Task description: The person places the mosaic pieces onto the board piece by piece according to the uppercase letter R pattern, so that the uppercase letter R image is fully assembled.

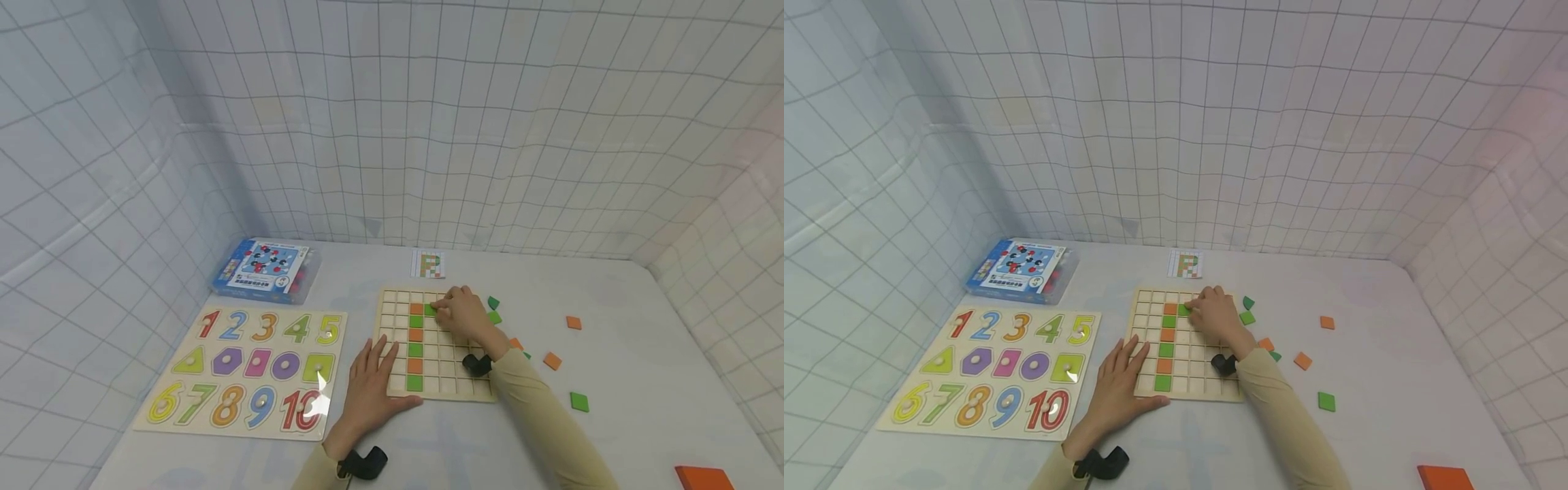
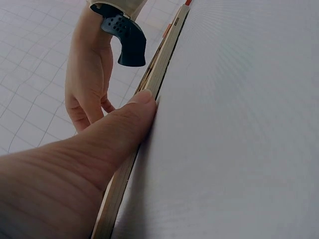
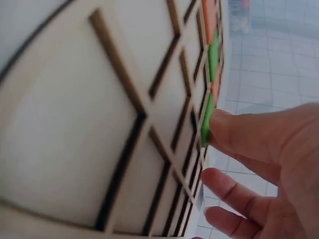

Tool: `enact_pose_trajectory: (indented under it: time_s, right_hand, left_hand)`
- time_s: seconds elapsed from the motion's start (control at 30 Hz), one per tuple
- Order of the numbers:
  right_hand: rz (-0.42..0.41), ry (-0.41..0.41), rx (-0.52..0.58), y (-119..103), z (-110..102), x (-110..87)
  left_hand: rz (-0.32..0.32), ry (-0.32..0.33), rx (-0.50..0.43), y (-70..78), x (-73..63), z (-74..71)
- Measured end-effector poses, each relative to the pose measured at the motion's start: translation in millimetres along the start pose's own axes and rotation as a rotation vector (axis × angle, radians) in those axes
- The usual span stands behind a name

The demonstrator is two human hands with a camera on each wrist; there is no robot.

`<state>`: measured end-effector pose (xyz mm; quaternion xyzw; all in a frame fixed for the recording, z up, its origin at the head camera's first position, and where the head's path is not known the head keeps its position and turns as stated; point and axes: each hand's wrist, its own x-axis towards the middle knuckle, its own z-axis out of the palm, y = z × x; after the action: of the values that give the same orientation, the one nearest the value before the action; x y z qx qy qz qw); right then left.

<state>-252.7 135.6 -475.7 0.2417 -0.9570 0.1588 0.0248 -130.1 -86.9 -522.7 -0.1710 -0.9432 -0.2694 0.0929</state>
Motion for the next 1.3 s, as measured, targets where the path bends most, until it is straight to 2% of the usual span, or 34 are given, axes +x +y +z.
enact_pose_trajectory:
  time_s: [0.1, 0.27, 0.47, 0.57, 0.87, 1.13, 1.3]
  right_hand:
    - [-0.047, -0.024, -0.019, 2, -2, -5.7]
    - [-0.054, -0.021, 0.067, 5, -4, -16.2]
    - [0.005, 0.113, 0.211, 18, -13, -39.4]
    - [0.039, 0.194, 0.230, 25, -17, -51.4]
    - [0.119, 0.334, 0.156, 42, -22, -80.6]
    - [0.161, 0.397, 0.101, 54, -21, -99.0]
    - [0.196, 0.399, 0.053, 58, -21, -105.5]
  left_hand:
    - [0.005, 0.007, 0.003, 0.0, -0.3, -0.4]
    - [0.012, 0.010, -0.001, 0.5, -0.4, -0.2]
    - [0.023, 0.024, -0.008, -0.7, -0.6, 2.9]
    - [0.027, 0.036, 0.001, -2.2, -0.6, 4.1]
    - [0.026, 0.024, -0.014, -1.6, -0.2, 2.2]
    - [0.017, 0.008, -0.013, -1.7, 0.1, 2.4]
    - [0.013, 0.012, -0.018, -1.7, 0.4, 2.9]
